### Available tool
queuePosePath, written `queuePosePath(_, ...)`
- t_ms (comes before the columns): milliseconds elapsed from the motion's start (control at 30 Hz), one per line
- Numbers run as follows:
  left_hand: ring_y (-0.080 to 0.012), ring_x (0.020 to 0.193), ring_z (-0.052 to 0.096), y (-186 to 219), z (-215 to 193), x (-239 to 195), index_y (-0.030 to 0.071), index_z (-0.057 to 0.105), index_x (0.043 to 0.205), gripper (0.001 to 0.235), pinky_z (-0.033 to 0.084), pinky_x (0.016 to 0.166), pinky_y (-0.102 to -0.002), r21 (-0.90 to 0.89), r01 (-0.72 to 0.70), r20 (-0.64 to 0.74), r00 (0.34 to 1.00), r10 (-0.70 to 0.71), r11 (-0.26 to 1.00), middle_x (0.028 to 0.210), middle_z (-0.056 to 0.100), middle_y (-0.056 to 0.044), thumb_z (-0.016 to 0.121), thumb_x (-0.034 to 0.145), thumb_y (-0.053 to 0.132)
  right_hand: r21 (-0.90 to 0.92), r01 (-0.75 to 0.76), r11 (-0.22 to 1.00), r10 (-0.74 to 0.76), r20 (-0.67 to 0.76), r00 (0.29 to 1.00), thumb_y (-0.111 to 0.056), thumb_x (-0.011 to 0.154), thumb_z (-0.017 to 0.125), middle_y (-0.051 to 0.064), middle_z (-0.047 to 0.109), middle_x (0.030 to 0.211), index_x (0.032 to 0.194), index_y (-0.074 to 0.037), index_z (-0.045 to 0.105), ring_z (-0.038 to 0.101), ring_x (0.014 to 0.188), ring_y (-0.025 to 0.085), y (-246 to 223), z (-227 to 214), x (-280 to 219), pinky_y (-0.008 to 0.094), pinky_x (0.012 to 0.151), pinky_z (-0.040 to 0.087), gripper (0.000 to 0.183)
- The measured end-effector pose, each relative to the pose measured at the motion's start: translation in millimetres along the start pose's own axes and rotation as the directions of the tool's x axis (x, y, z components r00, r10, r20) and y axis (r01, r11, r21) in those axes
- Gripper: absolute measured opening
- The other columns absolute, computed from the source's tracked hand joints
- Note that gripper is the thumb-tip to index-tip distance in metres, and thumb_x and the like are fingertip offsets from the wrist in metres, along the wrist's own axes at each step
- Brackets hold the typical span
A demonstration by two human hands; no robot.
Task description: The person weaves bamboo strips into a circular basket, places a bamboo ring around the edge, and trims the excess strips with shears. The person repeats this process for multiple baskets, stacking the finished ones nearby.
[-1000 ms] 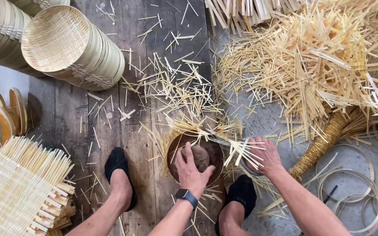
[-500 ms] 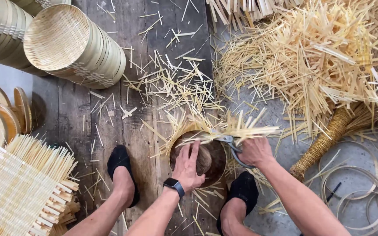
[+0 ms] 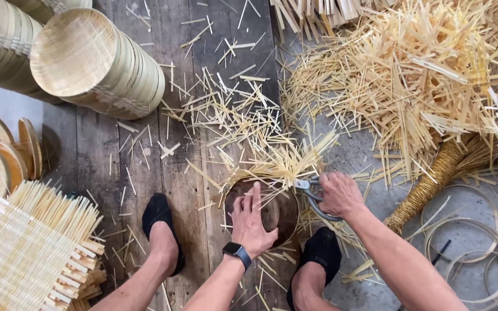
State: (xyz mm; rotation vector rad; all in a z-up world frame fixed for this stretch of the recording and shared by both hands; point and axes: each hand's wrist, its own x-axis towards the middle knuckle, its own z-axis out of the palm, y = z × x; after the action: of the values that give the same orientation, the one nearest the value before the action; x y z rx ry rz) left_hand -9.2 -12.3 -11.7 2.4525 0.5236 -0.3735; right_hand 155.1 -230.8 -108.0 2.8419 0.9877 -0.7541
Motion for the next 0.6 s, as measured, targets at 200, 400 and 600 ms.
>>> queuePosePath(200, -0.048, 0.135, 0.035, 6, 18, -2, 0.006, 0.004, 0.158, 0.139, 0.033, 0.111, -0.055, -0.214, 0.123, -0.216, 0.961, -0.17, 0.969, 0.15, 0.03, -0.029, 0.096, 0.055, 0.03, 0.079, 0.018, 0.997, -0.011, -0.092, 0.996, -0.034, 0.084, 0.07, 0.017, 0.069, 0.1, 0.099, -0.005, 0.066, 0.068, 0.098, 0.03, 22, 11, -16, 0.042, 0.087, 0.056, 0.033)
queuePosePath(400, -0.0454, 0.135, 0.038, -3, -4, 6, 0.008, 0.016, 0.157, 0.127, 0.035, 0.113, -0.053, -0.085, -0.028, -0.022, 0.999, 0.026, 0.996, 0.152, 0.033, -0.025, 0.092, 0.056, 0.026, 0.046, 0.031, 0.998, -0.024, -0.145, 0.989, -0.028, 0.074, 0.073, 0.015, 0.069, 0.095, 0.099, -0.004, 0.067, 0.068, 0.093, 0.03, 1, -9, -8, 0.042, 0.086, 0.056, 0.036)
queuePosePath(600, -0.0462, 0.134, 0.034, 6, 8, 2, 0.019, 0.025, 0.159, 0.126, 0.036, 0.109, -0.057, -0.17, 0.142, -0.097, 0.982, -0.16, 0.975, 0.15, 0.033, -0.021, 0.093, 0.053, 0.026, 0.021, 0.025, 0.999, -0.023, -0.105, 0.994, -0.036, 0.086, 0.071, 0.017, 0.068, 0.094, 0.098, 0.0, 0.068, 0.068, 0.089, 0.028, 27, 22, -12, 0.041, 0.081, 0.057, 0.039)
